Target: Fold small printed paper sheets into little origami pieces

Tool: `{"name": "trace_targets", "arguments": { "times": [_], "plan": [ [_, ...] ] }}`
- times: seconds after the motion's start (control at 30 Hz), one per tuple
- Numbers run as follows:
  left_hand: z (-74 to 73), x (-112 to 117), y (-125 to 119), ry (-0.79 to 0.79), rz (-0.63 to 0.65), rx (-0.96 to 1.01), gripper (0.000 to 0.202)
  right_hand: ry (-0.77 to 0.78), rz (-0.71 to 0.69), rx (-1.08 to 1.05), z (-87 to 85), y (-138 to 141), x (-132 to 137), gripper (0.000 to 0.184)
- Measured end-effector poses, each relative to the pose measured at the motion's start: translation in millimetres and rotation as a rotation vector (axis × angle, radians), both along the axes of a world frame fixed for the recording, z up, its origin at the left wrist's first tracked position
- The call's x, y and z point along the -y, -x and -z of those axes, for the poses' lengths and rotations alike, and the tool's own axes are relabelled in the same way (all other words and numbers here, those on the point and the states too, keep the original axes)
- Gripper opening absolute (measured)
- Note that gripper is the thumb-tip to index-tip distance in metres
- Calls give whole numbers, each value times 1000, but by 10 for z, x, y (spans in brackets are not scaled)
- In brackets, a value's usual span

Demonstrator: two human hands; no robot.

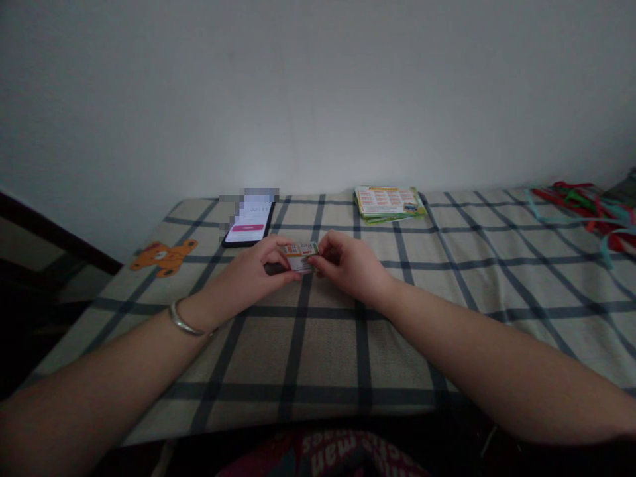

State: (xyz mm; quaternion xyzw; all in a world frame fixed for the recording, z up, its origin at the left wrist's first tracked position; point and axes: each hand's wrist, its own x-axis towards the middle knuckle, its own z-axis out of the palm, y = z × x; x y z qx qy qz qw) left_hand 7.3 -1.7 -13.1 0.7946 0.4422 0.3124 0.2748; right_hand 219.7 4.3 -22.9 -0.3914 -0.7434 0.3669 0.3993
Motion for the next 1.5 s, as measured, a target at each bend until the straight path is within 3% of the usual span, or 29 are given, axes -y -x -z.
{"name": "trace_targets", "arguments": {
  "times": [0.2,0.37,0.67,0.8,0.97,1.17,1.27,1.37,1.5],
  "plan": [
    [3,7,-29,-53,-23,-32,10,27,15,-59,45,9,-32,20],
    [-27,14,-28,-58,-20,-49,9,50,8,-63,74,2,-49,19],
    [-78,21,-12,-249,-8,-312,32,47,25,-11,16,-1,-22,17],
    [-44,13,18,-226,-41,-189,13,-32,26,99,-12,-8,-10,11],
    [-58,18,19,-153,3,-168,14,-123,35,243,-34,-6,23,10],
    [-80,19,26,-250,-34,-172,16,-55,-7,177,-53,8,22,10],
    [-71,3,55,-308,-38,-190,18,-131,36,180,-66,-10,9,8],
    [-64,-26,99,-419,13,-237,20,-310,59,246,-97,-68,-9,5],
    [-77,-54,153,-581,143,-394,23,-585,-121,434,-154,-164,-19,9]
  ]
}}
